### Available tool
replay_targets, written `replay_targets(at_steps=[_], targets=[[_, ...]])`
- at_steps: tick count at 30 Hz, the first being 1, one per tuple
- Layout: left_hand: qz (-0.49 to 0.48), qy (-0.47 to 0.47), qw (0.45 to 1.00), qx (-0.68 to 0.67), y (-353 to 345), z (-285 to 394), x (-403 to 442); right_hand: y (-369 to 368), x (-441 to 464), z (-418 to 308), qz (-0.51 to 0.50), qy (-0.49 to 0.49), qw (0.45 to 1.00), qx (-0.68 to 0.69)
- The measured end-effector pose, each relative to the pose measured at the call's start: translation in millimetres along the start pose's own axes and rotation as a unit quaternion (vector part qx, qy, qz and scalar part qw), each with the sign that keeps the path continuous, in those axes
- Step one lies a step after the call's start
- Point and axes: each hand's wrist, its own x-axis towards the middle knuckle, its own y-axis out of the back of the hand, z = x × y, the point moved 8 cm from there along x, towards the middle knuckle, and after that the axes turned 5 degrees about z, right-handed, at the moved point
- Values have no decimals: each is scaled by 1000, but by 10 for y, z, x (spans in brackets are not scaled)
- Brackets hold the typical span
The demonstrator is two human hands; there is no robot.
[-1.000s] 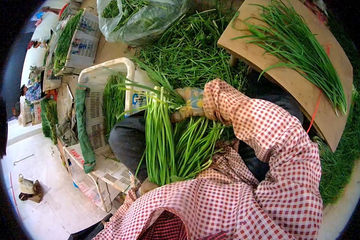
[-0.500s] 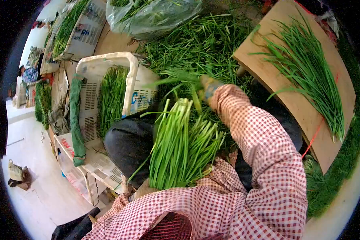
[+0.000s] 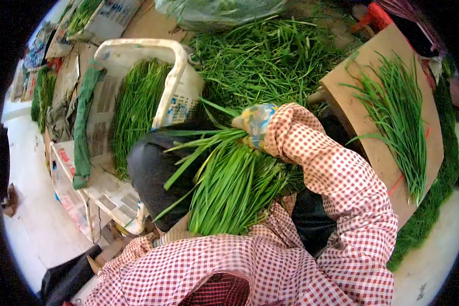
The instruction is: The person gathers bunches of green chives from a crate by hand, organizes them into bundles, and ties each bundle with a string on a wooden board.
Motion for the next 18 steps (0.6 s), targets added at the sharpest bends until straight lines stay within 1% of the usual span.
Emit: replay_targets(at_steps=[1, 2, 3, 4, 5, 6, 8, 9, 10, 11, 12, 13, 14, 15, 16, 18], targets=[[-37, -161, 979, 122, -96, 227, 43, -74, 44, 126, -50, -70, 996, 4], [-29, -156, 981, 110, -91, 217, 20, -144, 81, 244, -98, -139, 985, 7], [-24, -77, 996, 21, -85, 127, -12, -196, 87, 372, -144, -209, 967, 6], [-21, -2, 998, -66, -123, 152, -62, -219, 66, 525, -185, -281, 942, 3], [3, 37, 999, -33, -154, 261, -121, -161, 106, 775, -133, -294, 946, -15], [7, 34, 999, -39, -158, 278, -114, -108, 119, 1009, -78, -305, 949, -31], [6, 3, 997, -74, -193, 309, -134, 254, 132, 869, 45, -216, 975, 40], [31, 21, 998, -55, -209, 350, -156, 447, 175, 703, -7, -259, 966, -8], [29, 19, 998, -60, -281, 477, -147, 554, 186, 524, 41, -160, 986, -33], [53, 117, 949, -288, -356, 478, -140, 662, 161, 331, 92, -61, 992, -69], [48, 138, 921, -360, -386, 420, -144, 718, 73, 30, 141, 48, 975, -168], [45, 161, 886, -431, -417, 361, -151, 658, 19, -78, 46, -47, 994, 91], [45, 185, 847, -497, -447, 305, -160, 549, 41, -346, -34, -35, 987, 154], [30, 107, 962, -251, -326, 329, -188, 444, 41, -614, -115, -33, 969, 214], [15, 19, 1000, 16, -284, 413, -204, 322, 38, -842, -174, 74, 979, 78], [13, 80, 996, -28, -331, 559, -264, 310, -14, -1028, -87, 132, 987, -18]])
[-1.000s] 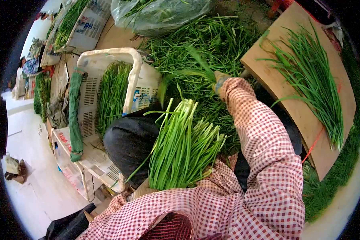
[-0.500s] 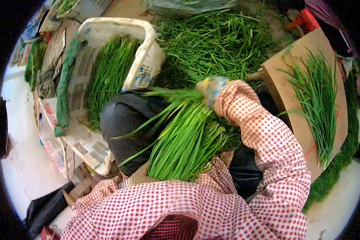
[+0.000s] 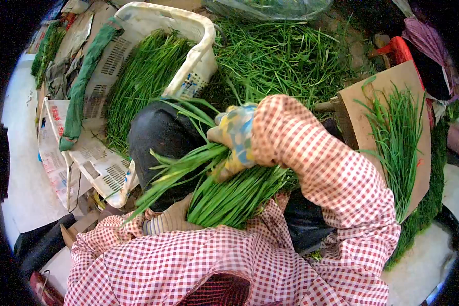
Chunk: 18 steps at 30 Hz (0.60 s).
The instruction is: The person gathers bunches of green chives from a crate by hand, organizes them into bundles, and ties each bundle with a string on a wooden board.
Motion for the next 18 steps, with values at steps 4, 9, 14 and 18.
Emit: replay_targets(at_steps=[4, 9, 14, 18], targets=[[-108, -111, 984, -83, -105, -172, 182, -232, 83, -88, 28, 75, 993, 89], [-48, -105, 988, 105, 7, -99, 126, -215, 35, -95, 54, 11, 991, 118], [-86, -101, 989, 72, -45, -21, -42, 83, -99, 151, 326, -4, 917, 230], [-74, -133, 986, 73, 3, -124, -61, 296, -272, 609, 430, -46, 772, 466]])
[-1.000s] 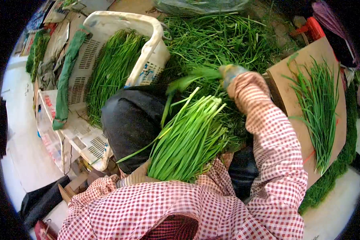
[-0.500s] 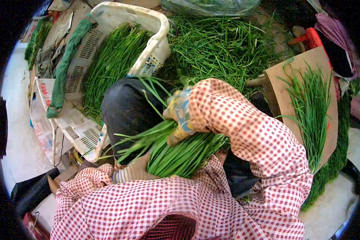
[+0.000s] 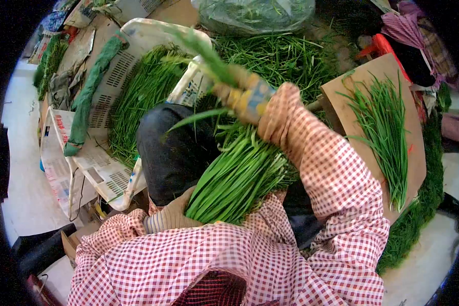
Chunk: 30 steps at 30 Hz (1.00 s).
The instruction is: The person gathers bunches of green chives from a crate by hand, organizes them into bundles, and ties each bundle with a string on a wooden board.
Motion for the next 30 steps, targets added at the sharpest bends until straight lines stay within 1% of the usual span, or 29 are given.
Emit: replay_targets(at_steps=[1, 2, 3, 5, 7, 9, 10, 11, 12, 13, 14, 16, 17, 18, 20, 22, 23, 26, 28, 30], targets=[[20, -17, 999, 25, 54, -35, -17, 141, 93, 41, 33, 37, 998, 34], [40, -33, 997, 50, 113, -73, -31, 318, 179, 77, 66, 50, 996, 40], [39, -31, 997, 58, 138, -147, -40, 510, 206, 93, 97, 49, 994, 31], [56, -126, 990, -36, 244, -178, -82, 999, 226, 225, 174, 14, 984, -34], [48, -120, 992, -1, 401, -533, -18, 1554, 90, 338, 243, -35, 965, -96], [38, -150, 983, -102, 415, -339, -162, 1915, -180, 350, 290, -66, 948, -116], [37, -150, 983, -95, 447, -341, -187, 2044, -361, 325, 310, -77, 940, -119], [-29, -140, 968, -204, 432, -358, -215, 2092, -562, 272, 326, -89, 934, -117], [-95, -127, 937, -310, 410, -382, -253, 2070, -780, 208, 336, -106, 929, -110], [-70, -115, 927, -351, 463, -509, -236, 1997, -997, 163, 342, -127, 926, -100], [-94, -135, 904, -394, 480, -530, -223, 1829, -1202, 128, 339, -157, 924, -78], [-71, -89, 929, -351, 921, -1457, 142, 1268, -1543, 107, 305, -219, 927, 5], [-88, -183, 908, -366, 762, -963, -21, 909, -1640, 115, 273, -238, 930, 65], [-90, -178, 911, -361, 664, -791, -63, 548, -1742, 117, 242, -260, 927, 123], [-112, -192, 888, -403, 536, -502, -138, 48, -1796, 171, 153, -225, 938, 212], [-125, -195, 879, -417, 496, -424, -149, -250, -1792, 153, 158, -231, 937, 208], [-106, -203, 892, -390, 507, -420, -147, -507, -1711, 335, 45, -234, 867, 437], [-84, -225, 934, -266, 708, -669, -40, -581, -1671, 417, 95, -252, 860, 434], [-85, -209, 928, -298, 678, -621, -73, -568, -1581, 724, 68, -215, 916, 332], [-86, -192, 919, -334, 618, -574, -106, -515, -1493, 573, 51, -197, 939, 278]])
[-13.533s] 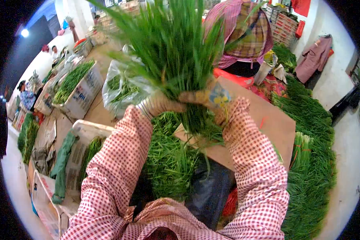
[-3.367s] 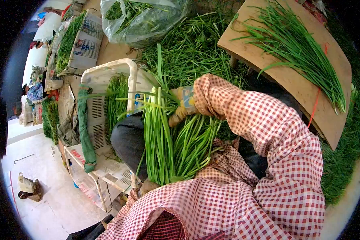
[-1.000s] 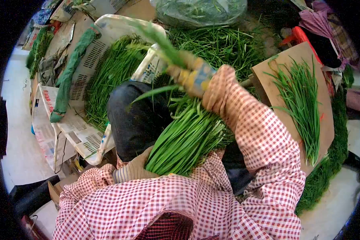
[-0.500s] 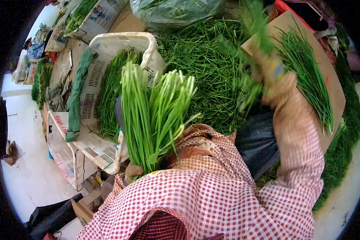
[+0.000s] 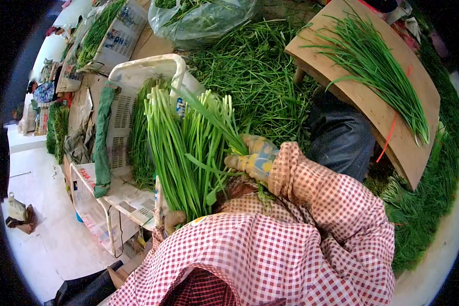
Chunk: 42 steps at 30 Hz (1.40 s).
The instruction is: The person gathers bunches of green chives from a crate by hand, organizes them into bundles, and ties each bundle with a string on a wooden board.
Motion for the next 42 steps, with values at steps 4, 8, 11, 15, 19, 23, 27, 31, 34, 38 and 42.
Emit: replay_targets(at_steps=[4, 8, 11, 15, 19, 23, 27, 31, 34, 38, 42], targets=[[12, 2, 999, -31, -83, -7, 12, 92, 19, -169, 73, 24, 953, -293], [33, -14, 999, -4, -73, 63, -3, 3, -170, -445, 72, -34, 956, -281], [27, -6, 1000, 3, -39, 81, -5, -107, -262, -411, -87, 36, 994, -57], [20, 6, 1000, 14, -7, 96, 6, -115, -385, -281, -78, 80, 993, 47], [20, 14, 999, 27, 47, 105, -17, -178, -491, -32, 73, 1, 969, 235], [24, 22, 999, 34, 93, 100, -29, -144, -389, 322, 106, -126, 944, 285], [21, 27, 998, 48, 116, 125, -4, 250, -116, 185, 108, -173, 978, -36], [21, 32, 998, 56, 108, 120, 5, 361, 184, 8, 28, -115, 989, 87], [23, 36, 997, 60, 112, 93, 1, 419, 455, 34, -21, -128, 991, 45], [32, 41, 997, 65, 105, 84, -8, 320, 549, 7, -38, -92, 992, -83], [40, 46, 996, 68, 153, 57, 5, 468, 692, 14, -18, -83, 985, -148]])
